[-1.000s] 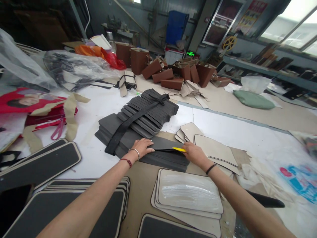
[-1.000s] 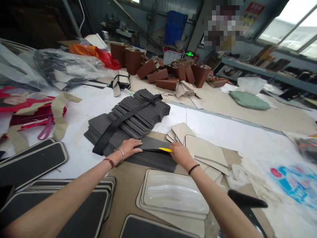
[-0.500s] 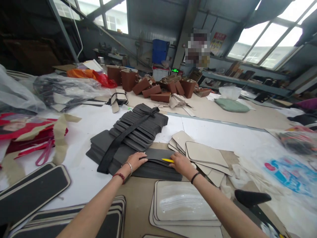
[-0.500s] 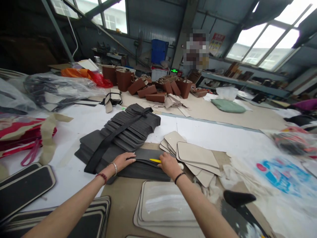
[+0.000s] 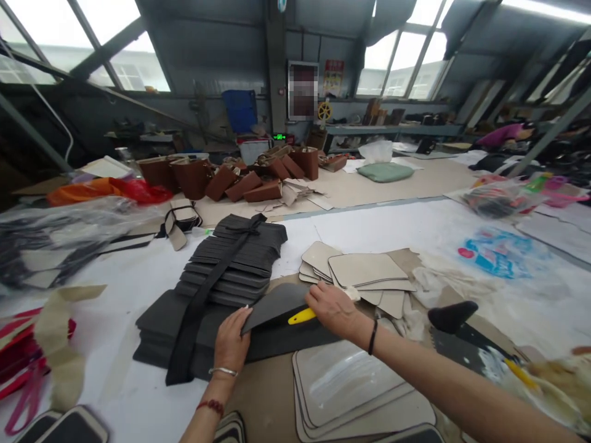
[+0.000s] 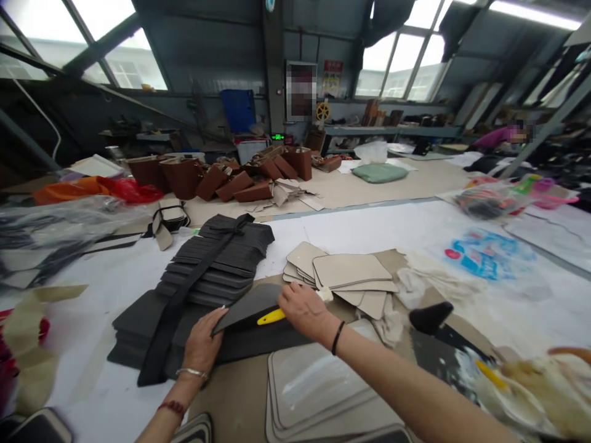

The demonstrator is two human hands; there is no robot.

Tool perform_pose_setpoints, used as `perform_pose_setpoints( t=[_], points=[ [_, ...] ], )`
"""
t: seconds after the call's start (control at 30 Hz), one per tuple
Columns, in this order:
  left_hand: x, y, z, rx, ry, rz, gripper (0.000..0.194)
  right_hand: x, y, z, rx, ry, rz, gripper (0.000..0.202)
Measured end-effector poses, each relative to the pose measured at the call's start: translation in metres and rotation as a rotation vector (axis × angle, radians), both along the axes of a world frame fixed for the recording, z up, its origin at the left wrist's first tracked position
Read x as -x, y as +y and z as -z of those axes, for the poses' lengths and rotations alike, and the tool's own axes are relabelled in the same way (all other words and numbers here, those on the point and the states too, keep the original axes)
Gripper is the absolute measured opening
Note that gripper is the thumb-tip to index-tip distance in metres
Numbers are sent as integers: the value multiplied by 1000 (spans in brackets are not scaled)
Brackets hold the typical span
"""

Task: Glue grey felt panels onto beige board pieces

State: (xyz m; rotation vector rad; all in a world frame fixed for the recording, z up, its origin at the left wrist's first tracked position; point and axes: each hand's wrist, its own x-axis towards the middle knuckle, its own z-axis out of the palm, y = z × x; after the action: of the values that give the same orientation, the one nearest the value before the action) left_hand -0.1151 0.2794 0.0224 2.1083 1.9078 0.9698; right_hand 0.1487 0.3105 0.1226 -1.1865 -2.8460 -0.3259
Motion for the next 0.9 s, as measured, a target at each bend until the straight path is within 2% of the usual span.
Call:
perform_pose_setpoints(
  t=[0.13,0.23,0.27,0.33,0.4,0.47,0.53,0.63,0.73,0.8,0.9],
  points=[
    [-4,-13,-13,-40,-121,-6,32,-17,-14,-5,0,22,42,20],
    [-23,-22,-10,-11,-195,-137,51,-31,-14,-8,41,32,213,21],
    [-30,-24,-7,10,-165,-149,62,-36,-13,-9,46,52,300,20],
    [-41,-29,2,84,-4,-56,73,-50,-12,-14,43,108,476,19],
    [-47,-31,9,181,199,83,68,-67,-15,-19,40,154,595,19],
    [-48,-31,11,254,353,150,58,-86,-24,-21,37,181,668,20],
    [-49,-28,10,276,436,146,49,-104,-35,-21,34,203,733,21],
    [-56,-20,6,276,482,52,42,-129,-53,-18,8,257,816,23],
    [-68,-12,2,318,474,-55,44,-149,-70,-15,-3,332,855,25],
    [-77,-10,-3,361,411,-78,52,-159,-82,-15,38,373,858,26],
    [-85,-20,-20,364,104,23,72,-164,-101,-21,202,372,768,28]
  ],
)
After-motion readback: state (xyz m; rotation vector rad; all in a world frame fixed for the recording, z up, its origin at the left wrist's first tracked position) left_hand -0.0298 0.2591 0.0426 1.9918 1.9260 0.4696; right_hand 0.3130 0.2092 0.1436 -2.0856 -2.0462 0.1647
